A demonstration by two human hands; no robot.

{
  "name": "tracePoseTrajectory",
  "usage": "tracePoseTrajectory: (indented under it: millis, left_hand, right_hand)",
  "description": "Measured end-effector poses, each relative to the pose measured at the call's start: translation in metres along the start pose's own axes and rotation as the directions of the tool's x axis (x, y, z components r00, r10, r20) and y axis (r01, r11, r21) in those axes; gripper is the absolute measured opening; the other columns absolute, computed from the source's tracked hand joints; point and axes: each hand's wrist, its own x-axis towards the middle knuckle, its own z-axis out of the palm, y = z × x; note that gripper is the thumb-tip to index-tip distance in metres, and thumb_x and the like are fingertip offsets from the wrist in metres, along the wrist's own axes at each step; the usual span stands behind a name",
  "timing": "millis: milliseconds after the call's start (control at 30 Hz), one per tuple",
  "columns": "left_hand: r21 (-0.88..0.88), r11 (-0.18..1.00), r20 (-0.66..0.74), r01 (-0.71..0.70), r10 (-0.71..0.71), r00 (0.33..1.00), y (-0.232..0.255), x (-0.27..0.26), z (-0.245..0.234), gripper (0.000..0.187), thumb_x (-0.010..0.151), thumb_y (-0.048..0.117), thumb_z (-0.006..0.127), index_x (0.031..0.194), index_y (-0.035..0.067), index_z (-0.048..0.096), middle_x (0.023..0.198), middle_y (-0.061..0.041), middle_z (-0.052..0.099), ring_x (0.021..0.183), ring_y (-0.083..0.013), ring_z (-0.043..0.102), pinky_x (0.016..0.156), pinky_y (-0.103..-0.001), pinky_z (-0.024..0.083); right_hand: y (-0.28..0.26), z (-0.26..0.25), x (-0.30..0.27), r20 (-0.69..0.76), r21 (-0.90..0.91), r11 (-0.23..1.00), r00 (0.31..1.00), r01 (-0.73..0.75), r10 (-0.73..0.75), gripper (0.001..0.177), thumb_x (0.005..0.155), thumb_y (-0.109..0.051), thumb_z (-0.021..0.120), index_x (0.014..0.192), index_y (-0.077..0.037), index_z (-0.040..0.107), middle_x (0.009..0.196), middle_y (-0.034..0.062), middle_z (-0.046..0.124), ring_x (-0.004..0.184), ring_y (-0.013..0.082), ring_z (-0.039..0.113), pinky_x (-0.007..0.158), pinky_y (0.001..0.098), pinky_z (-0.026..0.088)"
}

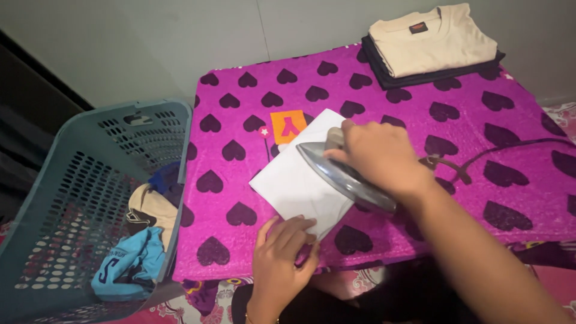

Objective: Ironing and folding white clothes on a table.

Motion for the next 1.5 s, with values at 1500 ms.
tracePoseTrajectory:
  millis: [1500]
  left_hand:
    - [0.027, 0.977, -0.197, 0.212, -0.203, 0.959, 0.019, 0.039, 0.030, 0.003, 0.079, 0.015, 0.078, 0.080, 0.015, 0.075, 0.064, 0.004, 0.071, 0.063, -0.0131, 0.061, 0.106, -0.039, 0.041]
  right_hand:
    - [0.052, 0.014, 0.076, 0.108, 0.100, 0.988, 0.988, -0.119, 0.108, 0.058, 0.085, -0.063, 0.072, 0.096, -0.006, 0.074, 0.086, 0.0148, 0.074, 0.075, 0.0336, 0.071, 0.072, 0.0437, 0.055]
